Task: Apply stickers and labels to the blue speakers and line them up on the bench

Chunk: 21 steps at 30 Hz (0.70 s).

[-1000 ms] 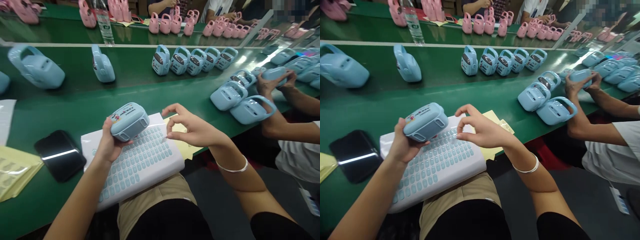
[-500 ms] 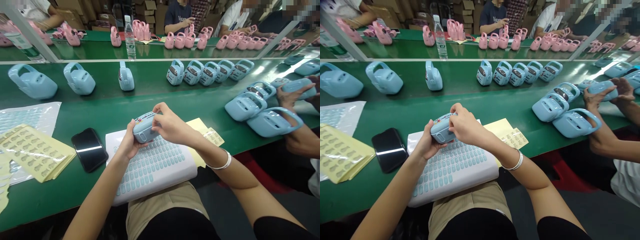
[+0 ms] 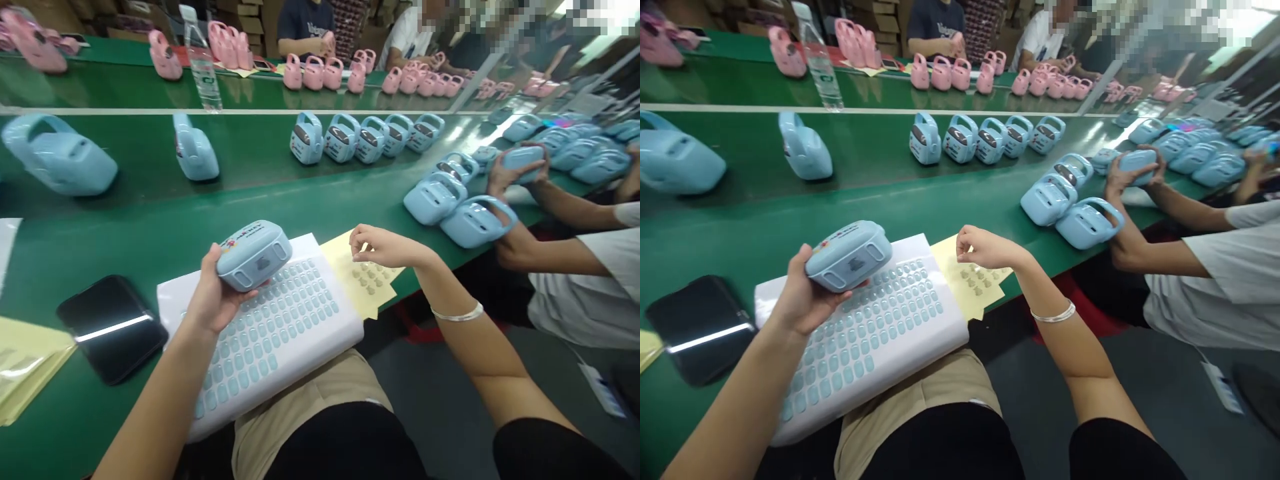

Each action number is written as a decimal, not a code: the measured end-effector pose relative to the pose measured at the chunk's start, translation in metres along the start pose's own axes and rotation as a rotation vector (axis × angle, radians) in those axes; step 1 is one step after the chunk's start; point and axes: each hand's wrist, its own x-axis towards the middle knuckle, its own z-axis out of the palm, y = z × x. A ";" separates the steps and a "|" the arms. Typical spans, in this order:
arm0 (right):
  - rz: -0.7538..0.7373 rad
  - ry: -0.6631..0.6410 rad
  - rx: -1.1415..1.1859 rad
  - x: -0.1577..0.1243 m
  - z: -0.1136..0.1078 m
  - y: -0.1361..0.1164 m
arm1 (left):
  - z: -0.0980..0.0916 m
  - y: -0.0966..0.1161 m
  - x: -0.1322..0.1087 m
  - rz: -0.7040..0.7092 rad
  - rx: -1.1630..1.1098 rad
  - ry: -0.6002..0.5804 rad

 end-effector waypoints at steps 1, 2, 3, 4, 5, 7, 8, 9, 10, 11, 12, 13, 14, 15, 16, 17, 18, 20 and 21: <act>0.061 -0.026 -0.007 0.000 0.001 0.010 | 0.000 -0.001 0.001 0.008 0.005 -0.001; 0.098 -0.035 -0.008 0.000 0.004 0.018 | -0.001 -0.001 0.001 0.015 0.013 -0.005; 0.116 -0.037 -0.007 0.001 0.007 0.024 | -0.001 -0.002 0.002 0.021 0.022 -0.011; 0.125 -0.036 -0.003 0.002 0.010 0.028 | -0.001 -0.002 0.002 0.025 0.031 -0.016; 0.132 -0.035 0.002 0.002 0.013 0.030 | -0.002 -0.003 0.002 0.027 0.041 -0.019; 0.138 -0.027 0.012 0.003 0.020 0.032 | -0.002 -0.003 0.003 0.026 0.054 -0.015; 0.141 -0.019 0.017 0.003 0.023 0.032 | -0.001 -0.003 0.003 0.025 0.057 -0.013; 0.145 -0.007 0.019 0.003 0.026 0.032 | -0.001 -0.004 0.003 0.024 0.057 -0.013; 0.150 0.008 0.019 0.002 0.029 0.032 | -0.001 -0.004 0.004 0.026 0.055 -0.014; 0.156 0.026 0.019 0.001 0.031 0.032 | -0.001 -0.004 0.004 0.028 0.055 -0.021; 0.162 0.047 0.019 -0.001 0.033 0.032 | -0.002 -0.005 0.004 0.036 0.058 -0.030; 0.166 0.067 0.019 -0.002 0.034 0.032 | -0.002 -0.006 0.005 0.052 0.065 -0.040; 0.167 0.085 0.016 -0.003 0.034 0.032 | -0.002 -0.007 0.005 0.078 0.072 -0.042; 0.159 0.109 0.024 -0.003 0.033 0.030 | -0.003 -0.008 0.004 0.114 0.080 -0.036; 0.145 0.143 0.053 -0.002 0.032 0.027 | -0.003 -0.010 0.004 0.153 0.091 -0.030; 0.123 0.185 0.108 0.001 0.031 0.022 | -0.004 -0.012 0.003 0.193 0.102 -0.030; 0.089 0.221 0.189 0.006 0.030 0.016 | -0.005 -0.014 0.002 0.233 0.112 -0.042; -0.014 0.220 0.404 0.020 0.031 -0.004 | -0.006 -0.017 -0.001 0.292 0.138 -0.112; -0.070 0.172 0.510 0.029 0.033 -0.017 | -0.007 -0.019 -0.002 0.314 0.154 -0.161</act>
